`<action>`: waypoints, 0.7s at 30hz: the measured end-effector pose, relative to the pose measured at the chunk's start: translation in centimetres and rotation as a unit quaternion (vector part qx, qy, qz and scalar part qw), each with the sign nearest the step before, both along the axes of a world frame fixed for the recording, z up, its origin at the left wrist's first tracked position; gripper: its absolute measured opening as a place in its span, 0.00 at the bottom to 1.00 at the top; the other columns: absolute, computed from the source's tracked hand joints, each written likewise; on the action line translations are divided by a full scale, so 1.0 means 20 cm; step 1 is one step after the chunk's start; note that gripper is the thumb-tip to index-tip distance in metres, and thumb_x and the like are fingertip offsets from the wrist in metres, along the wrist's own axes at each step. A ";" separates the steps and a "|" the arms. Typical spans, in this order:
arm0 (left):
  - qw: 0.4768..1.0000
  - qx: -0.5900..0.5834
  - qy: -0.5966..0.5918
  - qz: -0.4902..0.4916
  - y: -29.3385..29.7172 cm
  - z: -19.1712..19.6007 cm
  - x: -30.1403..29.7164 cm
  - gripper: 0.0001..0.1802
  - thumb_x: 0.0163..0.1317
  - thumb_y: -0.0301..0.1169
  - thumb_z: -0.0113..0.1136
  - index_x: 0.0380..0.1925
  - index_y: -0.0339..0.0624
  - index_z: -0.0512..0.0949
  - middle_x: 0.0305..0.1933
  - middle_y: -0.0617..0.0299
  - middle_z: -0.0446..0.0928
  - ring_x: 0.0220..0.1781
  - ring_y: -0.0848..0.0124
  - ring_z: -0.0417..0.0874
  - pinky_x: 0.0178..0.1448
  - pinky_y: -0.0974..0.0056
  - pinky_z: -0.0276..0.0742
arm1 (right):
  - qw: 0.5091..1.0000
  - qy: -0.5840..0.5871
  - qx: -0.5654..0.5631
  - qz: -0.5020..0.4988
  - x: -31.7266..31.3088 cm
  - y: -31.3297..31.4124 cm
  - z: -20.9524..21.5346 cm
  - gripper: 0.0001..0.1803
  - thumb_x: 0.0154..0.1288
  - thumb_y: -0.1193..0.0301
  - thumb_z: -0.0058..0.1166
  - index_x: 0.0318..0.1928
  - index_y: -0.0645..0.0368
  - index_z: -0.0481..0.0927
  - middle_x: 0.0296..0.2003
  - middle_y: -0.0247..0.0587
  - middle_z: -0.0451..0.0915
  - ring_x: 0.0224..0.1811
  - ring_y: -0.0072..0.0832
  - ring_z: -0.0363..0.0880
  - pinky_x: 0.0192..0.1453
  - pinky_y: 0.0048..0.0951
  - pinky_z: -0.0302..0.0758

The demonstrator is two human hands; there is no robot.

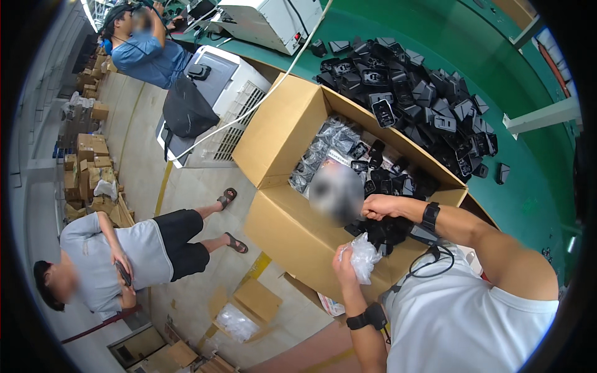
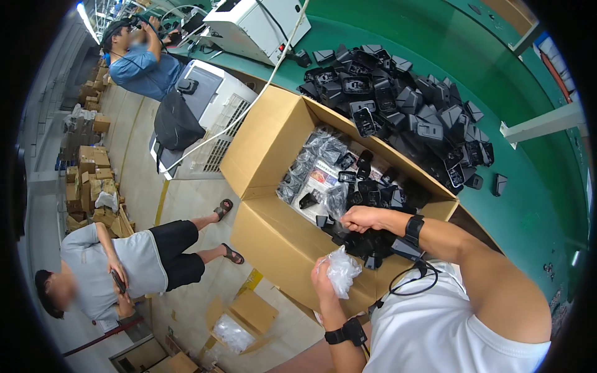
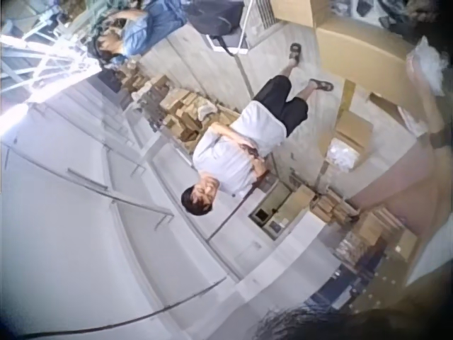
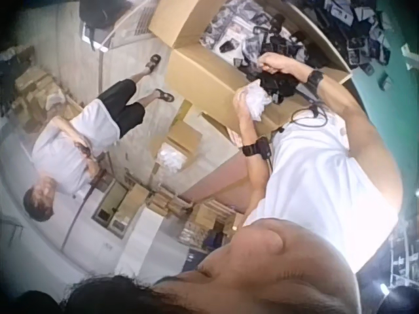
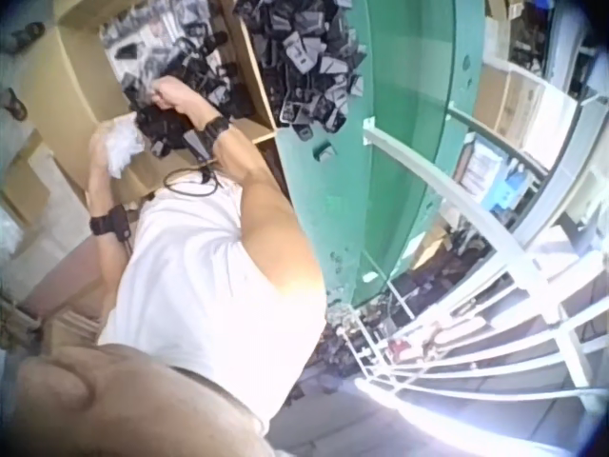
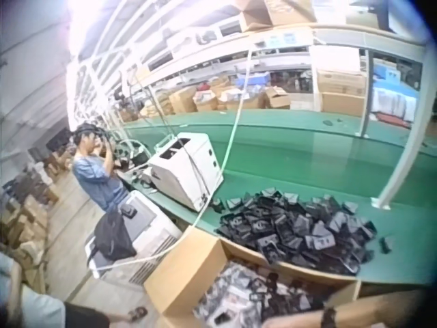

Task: The person unpacks small black electronic components from plastic bags inside a cardboard box and places them onto a green workbench. The person repeatedly picks up a bag, opens it, removes the component, and discards the bag while another person stands nearby.

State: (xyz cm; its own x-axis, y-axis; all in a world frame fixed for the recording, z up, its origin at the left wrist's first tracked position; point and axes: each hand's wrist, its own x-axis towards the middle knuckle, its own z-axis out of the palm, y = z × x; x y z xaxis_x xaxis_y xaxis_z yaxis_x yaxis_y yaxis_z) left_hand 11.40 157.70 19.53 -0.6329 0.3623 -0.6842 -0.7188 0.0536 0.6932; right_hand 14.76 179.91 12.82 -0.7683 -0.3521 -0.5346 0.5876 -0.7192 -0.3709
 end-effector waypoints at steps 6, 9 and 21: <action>0.996 -0.017 0.090 -0.016 0.19 0.11 0.00 0.17 0.58 0.26 0.51 0.48 0.36 0.71 0.32 0.61 0.74 0.30 0.75 0.75 0.35 0.71 0.72 | 0.981 0.121 0.087 0.123 0.01 0.10 0.23 0.20 0.67 0.64 0.46 0.16 0.53 0.65 0.13 0.25 0.62 0.14 0.14 0.56 0.19 0.20 0.53; 0.995 -0.001 0.101 0.003 0.20 0.12 0.00 0.27 0.57 0.23 0.51 0.60 0.42 0.64 0.41 0.57 0.73 0.33 0.73 0.75 0.39 0.70 0.73 | 0.949 0.210 0.192 0.138 0.02 0.11 0.25 0.20 0.65 0.66 0.47 0.15 0.55 0.67 0.12 0.26 0.63 0.14 0.14 0.57 0.19 0.20 0.54; 0.984 0.141 -0.109 -0.017 0.15 -0.19 -0.02 0.16 0.64 0.30 0.49 0.49 0.34 0.73 0.41 0.56 0.79 0.35 0.70 0.81 0.41 0.68 0.77 | 0.895 0.312 0.219 0.233 0.13 0.29 0.53 0.22 0.65 0.65 0.54 0.15 0.59 0.69 0.11 0.27 0.66 0.13 0.14 0.61 0.18 0.23 0.57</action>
State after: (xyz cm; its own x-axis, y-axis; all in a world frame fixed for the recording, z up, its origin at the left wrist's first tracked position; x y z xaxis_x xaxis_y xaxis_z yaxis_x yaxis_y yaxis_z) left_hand 11.08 160.64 15.64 -0.4661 0.5756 -0.6719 -0.8532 -0.0913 0.5136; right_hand 17.32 185.78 23.33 -0.7894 -0.5738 -0.2181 0.3661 -0.1548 -0.9176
